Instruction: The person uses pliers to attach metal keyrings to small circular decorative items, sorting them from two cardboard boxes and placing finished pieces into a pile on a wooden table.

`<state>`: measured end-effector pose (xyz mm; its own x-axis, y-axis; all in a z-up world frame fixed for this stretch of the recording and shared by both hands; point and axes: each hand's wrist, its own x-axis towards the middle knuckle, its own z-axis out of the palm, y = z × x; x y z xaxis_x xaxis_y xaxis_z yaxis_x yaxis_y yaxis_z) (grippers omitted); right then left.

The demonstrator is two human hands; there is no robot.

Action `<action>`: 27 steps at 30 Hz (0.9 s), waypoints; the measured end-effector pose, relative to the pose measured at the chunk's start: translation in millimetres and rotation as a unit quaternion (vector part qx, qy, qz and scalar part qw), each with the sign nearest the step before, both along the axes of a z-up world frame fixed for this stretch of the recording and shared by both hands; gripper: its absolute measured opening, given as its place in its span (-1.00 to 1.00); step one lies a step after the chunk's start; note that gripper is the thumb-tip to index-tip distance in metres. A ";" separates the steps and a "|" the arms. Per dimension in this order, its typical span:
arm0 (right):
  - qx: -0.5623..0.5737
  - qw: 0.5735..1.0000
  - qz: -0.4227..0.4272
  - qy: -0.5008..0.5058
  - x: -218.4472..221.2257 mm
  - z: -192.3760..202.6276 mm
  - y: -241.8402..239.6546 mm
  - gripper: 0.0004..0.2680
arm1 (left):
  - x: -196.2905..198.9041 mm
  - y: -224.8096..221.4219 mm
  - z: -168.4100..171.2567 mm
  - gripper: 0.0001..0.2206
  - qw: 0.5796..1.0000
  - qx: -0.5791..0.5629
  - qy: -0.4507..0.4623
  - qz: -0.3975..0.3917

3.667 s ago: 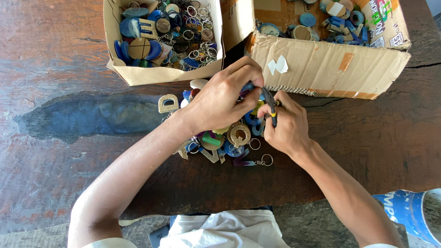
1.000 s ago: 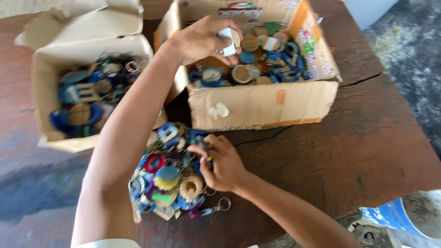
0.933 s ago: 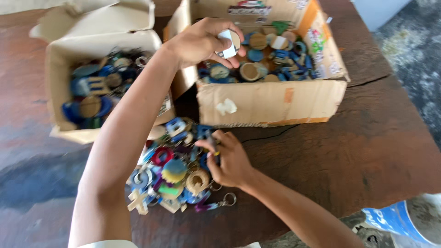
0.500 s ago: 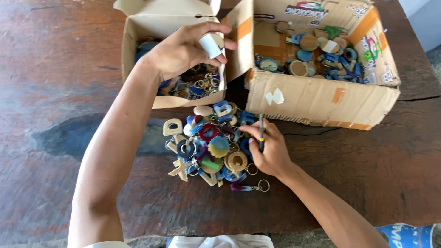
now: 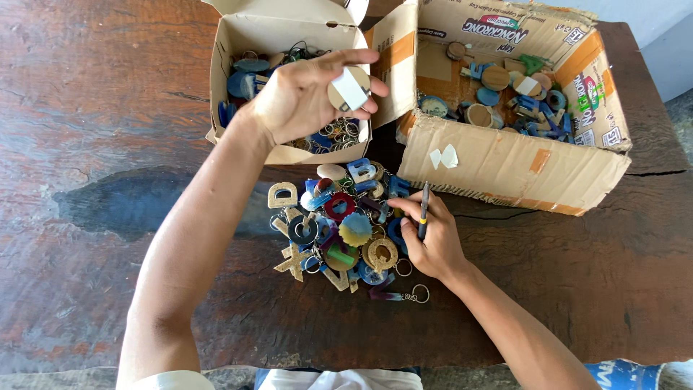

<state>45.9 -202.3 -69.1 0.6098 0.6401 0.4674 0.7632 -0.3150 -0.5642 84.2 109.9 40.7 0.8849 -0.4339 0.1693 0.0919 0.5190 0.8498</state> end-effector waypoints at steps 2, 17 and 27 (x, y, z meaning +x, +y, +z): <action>-0.004 1.000 -0.001 0.002 0.6 0.0 -0.5 -0.77 | -1.8 -7.5 0.7 -0.44 1.000 -0.003 -0.007 -0.005; 0.002 1.000 0.006 0.000 0.7 -2.2 -1.6 -0.76 | 9.5 -40.1 -33.2 -0.69 0.970 0.132 -0.077 0.187; -0.011 1.000 0.006 -0.002 -0.5 0.2 -2.4 -0.77 | 8.9 -40.2 -40.9 -0.69 0.963 0.106 -0.030 0.246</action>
